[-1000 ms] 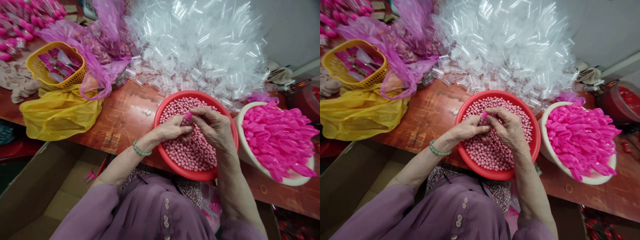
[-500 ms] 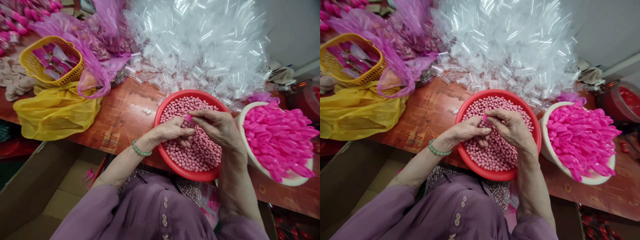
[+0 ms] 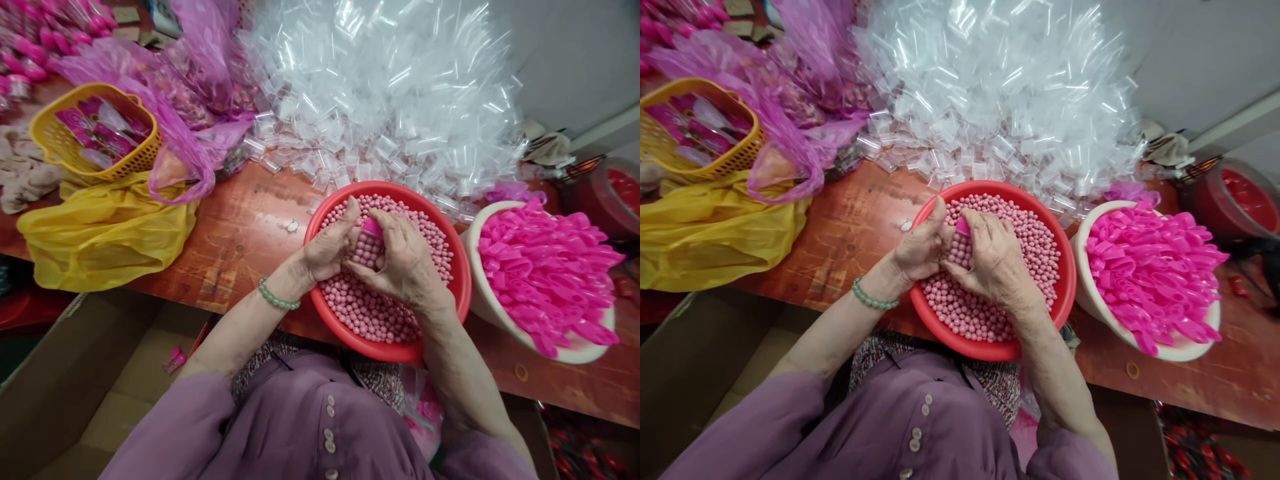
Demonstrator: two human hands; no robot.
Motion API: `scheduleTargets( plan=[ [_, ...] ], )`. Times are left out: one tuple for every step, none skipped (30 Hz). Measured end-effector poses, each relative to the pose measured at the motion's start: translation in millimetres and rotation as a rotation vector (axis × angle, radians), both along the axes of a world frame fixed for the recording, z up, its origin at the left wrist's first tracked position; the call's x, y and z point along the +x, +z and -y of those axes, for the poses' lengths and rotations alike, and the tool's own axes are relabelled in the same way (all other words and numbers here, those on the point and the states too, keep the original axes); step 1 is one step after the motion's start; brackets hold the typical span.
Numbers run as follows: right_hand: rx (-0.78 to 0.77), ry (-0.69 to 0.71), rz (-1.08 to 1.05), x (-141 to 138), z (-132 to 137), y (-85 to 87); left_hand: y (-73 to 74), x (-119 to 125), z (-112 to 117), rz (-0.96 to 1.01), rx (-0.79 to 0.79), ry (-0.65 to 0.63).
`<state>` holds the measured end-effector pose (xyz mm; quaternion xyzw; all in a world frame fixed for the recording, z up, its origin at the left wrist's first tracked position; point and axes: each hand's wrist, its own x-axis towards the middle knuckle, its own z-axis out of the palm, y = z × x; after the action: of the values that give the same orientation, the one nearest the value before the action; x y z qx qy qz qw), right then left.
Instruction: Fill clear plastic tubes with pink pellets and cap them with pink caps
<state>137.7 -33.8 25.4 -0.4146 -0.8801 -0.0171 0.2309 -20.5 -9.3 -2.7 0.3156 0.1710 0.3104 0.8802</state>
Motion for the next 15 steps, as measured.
scheduleTargets(
  plan=[
    [0.018,0.006,0.005,1,-1,-1.7,0.1,0,-1,-0.001,-0.017,-0.021],
    [0.034,0.005,0.009,2,-3,-3.6,-0.2,1,-2,-0.004,-0.029,-0.023],
    [0.050,0.001,0.011,2,-4,-5.7,-1.0,1,-3,-0.010,-0.036,-0.003],
    [0.064,-0.001,0.009,2,-4,-7.9,-2.2,3,-3,-0.019,-0.042,0.030],
    [0.078,0.002,0.004,2,-5,-10.0,-3.7,4,-3,-0.032,-0.047,0.068],
    [0.088,0.008,-0.003,2,-5,-12.0,-5.3,6,-3,-0.043,-0.056,0.099],
    [0.094,0.017,-0.008,2,-6,-13.7,-7.0,7,-3,-0.049,-0.070,0.120],
    [0.097,0.026,-0.013,1,-6,-15.0,-8.6,9,-3,-0.050,-0.090,0.127],
    [0.095,0.034,-0.018,0,-6,-16.1,-10.0,10,-3,-0.046,-0.113,0.126],
    [0.089,0.036,-0.022,0,-6,-16.7,-11.2,10,-2,-0.042,-0.136,0.126],
    [0.079,0.032,-0.023,-1,-6,-17.1,-12.1,11,-2,-0.039,-0.154,0.131],
    [0.068,0.025,-0.023,-1,-6,-17.0,-12.9,11,-2,-0.038,-0.167,0.146],
    [0.052,0.018,-0.026,-1,-6,-16.4,-13.5,11,-2,-0.040,-0.174,0.164],
    [0.025,0.016,-0.036,-1,-6,-15.4,-13.9,11,-1,-0.043,-0.180,0.177],
    [-0.014,0.022,-0.059,-1,-6,-14.0,-14.1,11,-1,-0.049,-0.184,0.186]
  ],
)
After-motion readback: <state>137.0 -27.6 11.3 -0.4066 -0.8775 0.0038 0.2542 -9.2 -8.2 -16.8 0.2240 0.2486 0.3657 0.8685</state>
